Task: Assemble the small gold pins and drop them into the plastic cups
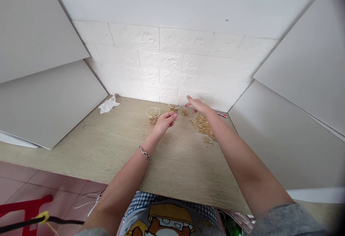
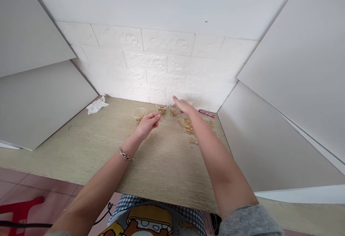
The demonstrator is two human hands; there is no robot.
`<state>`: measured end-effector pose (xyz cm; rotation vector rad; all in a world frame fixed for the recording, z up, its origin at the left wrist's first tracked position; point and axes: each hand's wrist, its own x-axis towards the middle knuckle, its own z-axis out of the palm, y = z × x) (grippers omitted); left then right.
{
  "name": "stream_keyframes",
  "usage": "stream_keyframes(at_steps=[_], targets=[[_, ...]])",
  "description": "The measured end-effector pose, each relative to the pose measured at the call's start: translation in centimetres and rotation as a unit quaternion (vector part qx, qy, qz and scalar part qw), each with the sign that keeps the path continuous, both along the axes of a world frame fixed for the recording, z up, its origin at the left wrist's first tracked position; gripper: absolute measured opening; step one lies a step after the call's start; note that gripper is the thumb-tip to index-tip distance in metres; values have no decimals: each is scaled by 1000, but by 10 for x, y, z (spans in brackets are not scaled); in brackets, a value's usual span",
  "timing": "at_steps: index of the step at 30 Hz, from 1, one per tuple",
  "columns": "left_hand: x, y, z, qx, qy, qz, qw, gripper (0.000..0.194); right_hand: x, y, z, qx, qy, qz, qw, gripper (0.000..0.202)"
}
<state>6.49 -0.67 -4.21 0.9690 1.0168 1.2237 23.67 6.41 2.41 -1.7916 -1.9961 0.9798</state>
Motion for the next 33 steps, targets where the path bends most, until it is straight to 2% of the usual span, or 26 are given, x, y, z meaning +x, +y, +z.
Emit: stream_keyframes(at_steps=[3, 6, 10, 13, 18, 22, 33], targets=[[3, 0, -3, -34, -11, 10, 999, 36, 4, -19, -2, 45, 55, -33, 997, 67], [7, -2, -6, -64, -52, -15, 996, 34, 4, -46, -17, 49, 152, -50, 986, 53], [11, -4, -9, -91, -94, -51, 990, 32, 2, -82, -41, -38, 358, -21, 933, 37], [14, -6, -13, -107, -85, -72, 988, 30, 2, -95, -54, -60, 435, -28, 898, 36], [16, -7, -16, -115, -63, -93, 987, 25, 0, -97, -67, -53, 430, -51, 900, 35], [15, -5, -16, -125, -58, -105, 985, 24, -6, -98, -71, -47, 424, -69, 902, 34], [17, -7, -14, -87, -47, -62, 993, 25, -9, -101, -73, -35, 417, -71, 906, 43]])
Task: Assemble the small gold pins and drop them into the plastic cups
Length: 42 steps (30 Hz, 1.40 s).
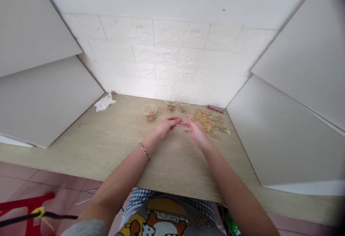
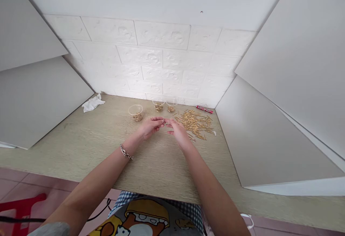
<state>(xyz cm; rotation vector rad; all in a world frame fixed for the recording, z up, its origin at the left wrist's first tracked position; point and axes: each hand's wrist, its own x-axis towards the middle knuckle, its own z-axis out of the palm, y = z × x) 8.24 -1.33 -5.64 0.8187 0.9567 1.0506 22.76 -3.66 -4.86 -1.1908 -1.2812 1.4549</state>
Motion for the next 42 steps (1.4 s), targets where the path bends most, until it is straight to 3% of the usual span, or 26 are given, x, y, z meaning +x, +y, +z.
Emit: stream_keyframes(at_steps=[11, 16, 20, 23, 27, 42], targets=[[-3, -1, 3, -16, -51, -12, 999, 34, -2, -2, 7, -6, 11, 6, 1000, 54], [-2, 0, 6, -15, -50, -20, 998, 36, -1, 0, 3, 14, 42, -2, 999, 49], [-2, -1, 7, -8, -47, -27, 998, 37, 0, 3, -5, 109, -62, -62, 990, 41], [-2, -2, 8, 2, -39, -36, 999, 36, 1, 6, -11, 213, -159, -92, 960, 36], [-2, -3, 10, 16, -19, -61, 998, 31, 2, 5, -13, 289, -206, -91, 931, 26], [-8, 1, 5, 34, -38, -108, 993, 21, 1, -1, -7, 329, -227, -105, 911, 20]])
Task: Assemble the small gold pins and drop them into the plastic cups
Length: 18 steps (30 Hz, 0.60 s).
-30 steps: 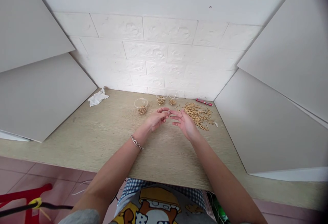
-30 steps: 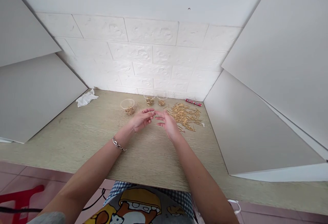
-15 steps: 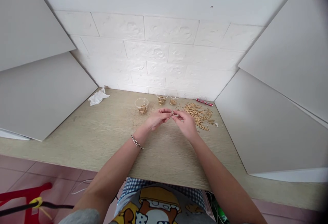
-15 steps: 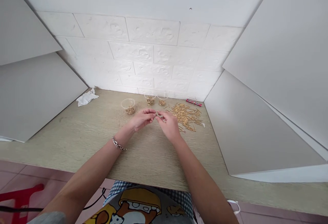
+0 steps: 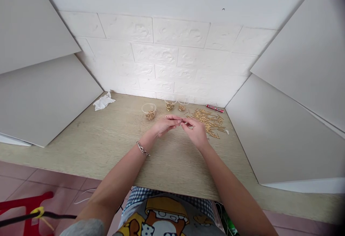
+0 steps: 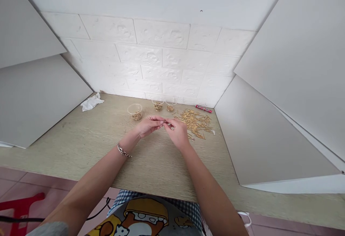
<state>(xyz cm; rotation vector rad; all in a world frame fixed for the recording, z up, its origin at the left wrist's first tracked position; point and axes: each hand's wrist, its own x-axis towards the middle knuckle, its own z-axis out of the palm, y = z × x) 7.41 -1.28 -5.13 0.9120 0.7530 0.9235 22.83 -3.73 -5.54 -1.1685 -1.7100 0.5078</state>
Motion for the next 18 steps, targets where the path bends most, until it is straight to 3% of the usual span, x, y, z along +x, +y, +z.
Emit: stream_keyframes(at_steps=[10, 18], targets=[[-3, -1, 2, -34, -16, 7, 999, 22, 1, 0, 1, -53, 55, 56, 996, 23], [-2, 1, -3, -52, -6, 10, 999, 22, 0, 1, -2, -60, 33, 44, 997, 21]])
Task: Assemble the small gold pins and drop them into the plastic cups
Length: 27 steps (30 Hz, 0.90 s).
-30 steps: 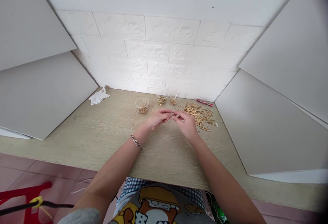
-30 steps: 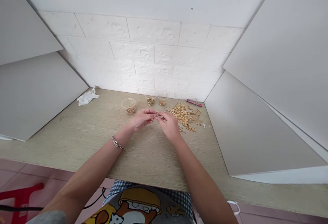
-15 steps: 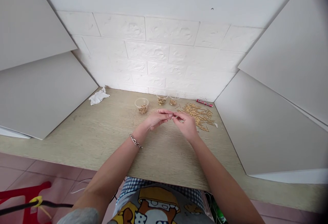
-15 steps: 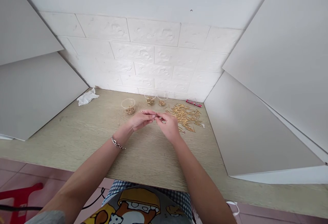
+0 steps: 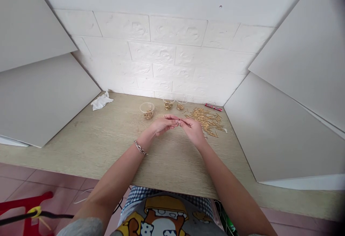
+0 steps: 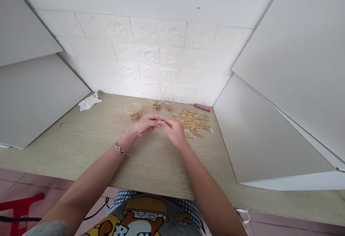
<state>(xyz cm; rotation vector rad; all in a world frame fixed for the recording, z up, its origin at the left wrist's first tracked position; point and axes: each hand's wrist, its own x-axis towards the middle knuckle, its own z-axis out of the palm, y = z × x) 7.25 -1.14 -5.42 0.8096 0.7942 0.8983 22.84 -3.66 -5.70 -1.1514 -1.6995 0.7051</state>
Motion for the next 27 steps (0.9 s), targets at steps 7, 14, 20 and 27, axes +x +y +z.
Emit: stream_keyframes(at_steps=[7, 14, 20, 27], targets=[[1, -4, 2, 9, -45, -21, 999, 21, -1, -2, 0, 169, -29, -25, 985, 20], [-2, -7, 11, 23, -54, -44, 997, 21, -3, -9, 5, 168, -28, -31, 985, 21], [0, -7, 11, 11, -43, -31, 999, 17, -3, -11, 3, 172, -31, -48, 984, 22], [-1, -7, 10, 17, -47, -49, 998, 26, -2, -9, 0, 211, -26, -43, 976, 23]])
